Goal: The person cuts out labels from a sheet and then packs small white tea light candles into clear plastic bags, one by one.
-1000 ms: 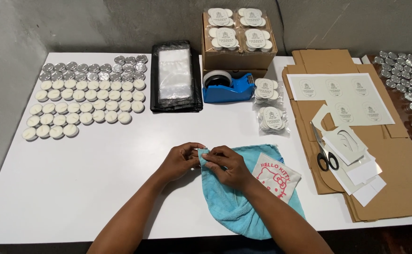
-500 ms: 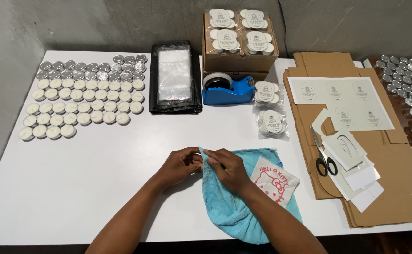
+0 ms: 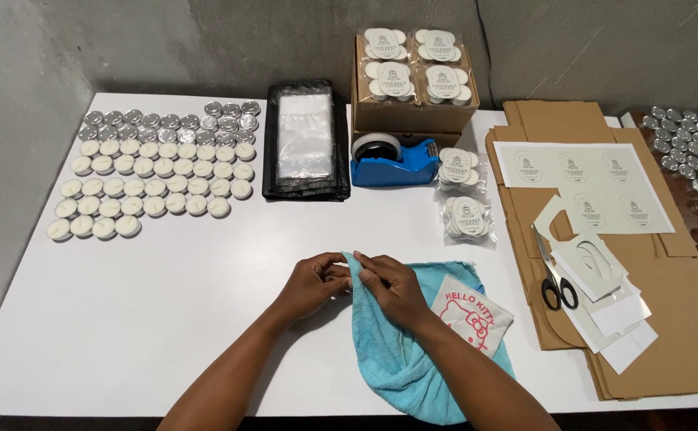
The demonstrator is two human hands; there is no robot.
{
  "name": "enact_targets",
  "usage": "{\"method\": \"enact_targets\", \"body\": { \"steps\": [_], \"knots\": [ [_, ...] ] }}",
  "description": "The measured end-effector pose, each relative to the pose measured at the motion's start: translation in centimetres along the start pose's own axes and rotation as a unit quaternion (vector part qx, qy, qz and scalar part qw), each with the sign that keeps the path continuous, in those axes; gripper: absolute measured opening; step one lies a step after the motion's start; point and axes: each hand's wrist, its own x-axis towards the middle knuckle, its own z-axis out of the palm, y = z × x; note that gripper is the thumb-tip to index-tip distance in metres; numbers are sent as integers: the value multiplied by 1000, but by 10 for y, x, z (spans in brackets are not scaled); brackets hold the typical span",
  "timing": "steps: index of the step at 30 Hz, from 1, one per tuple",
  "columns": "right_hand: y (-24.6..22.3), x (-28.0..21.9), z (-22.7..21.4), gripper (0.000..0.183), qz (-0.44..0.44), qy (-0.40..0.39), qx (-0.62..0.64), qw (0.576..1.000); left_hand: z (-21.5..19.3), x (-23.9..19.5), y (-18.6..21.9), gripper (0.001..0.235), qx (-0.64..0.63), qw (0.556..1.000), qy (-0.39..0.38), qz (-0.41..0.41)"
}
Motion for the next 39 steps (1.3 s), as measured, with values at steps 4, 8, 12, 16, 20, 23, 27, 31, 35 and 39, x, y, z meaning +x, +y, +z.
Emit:
{"method": "enact_targets", "body": {
  "steps": [4,8,12,16,20,23,27,31,35,39],
  "knots": [
    [11,0,-2,25,-26,-4,6,1000,-6,4,-3,43,3,1000,3,-14],
    [11,-1,-2,24,-97,-13,-17,995,-5,3,6,41,-21,999,-6,-39],
    [6,-2,-1,27,-127,-2,-49,991,-8,10,-3,43,-33,998,-14,-42],
    [1,-5,1,27,-125,-5,-60,990,-11,9,-6,42,-30,999,-19,-30],
    [1,-4,1,27,-110,-7,-48,993,-7,5,0,43,-22,999,-40,-11],
    [6,-3,-1,28,-64,-14,-27,997,-5,7,-10,44,-32,998,-51,-21],
    [11,-3,-4,34,-5,-29,-12,999,-1,5,-6,46,-46,997,-43,-36],
    [9,-8,-5,40,-10,-47,-29,998,-5,4,-14,48,-65,997,-22,-34],
    [6,-13,-2,41,-30,-50,-69,996,4,-5,-8,50,-101,994,-5,-30],
    [25,-17,1,32,-58,-34,-140,988,6,-5,-11,50,-92,995,22,-27]
  ]
}}
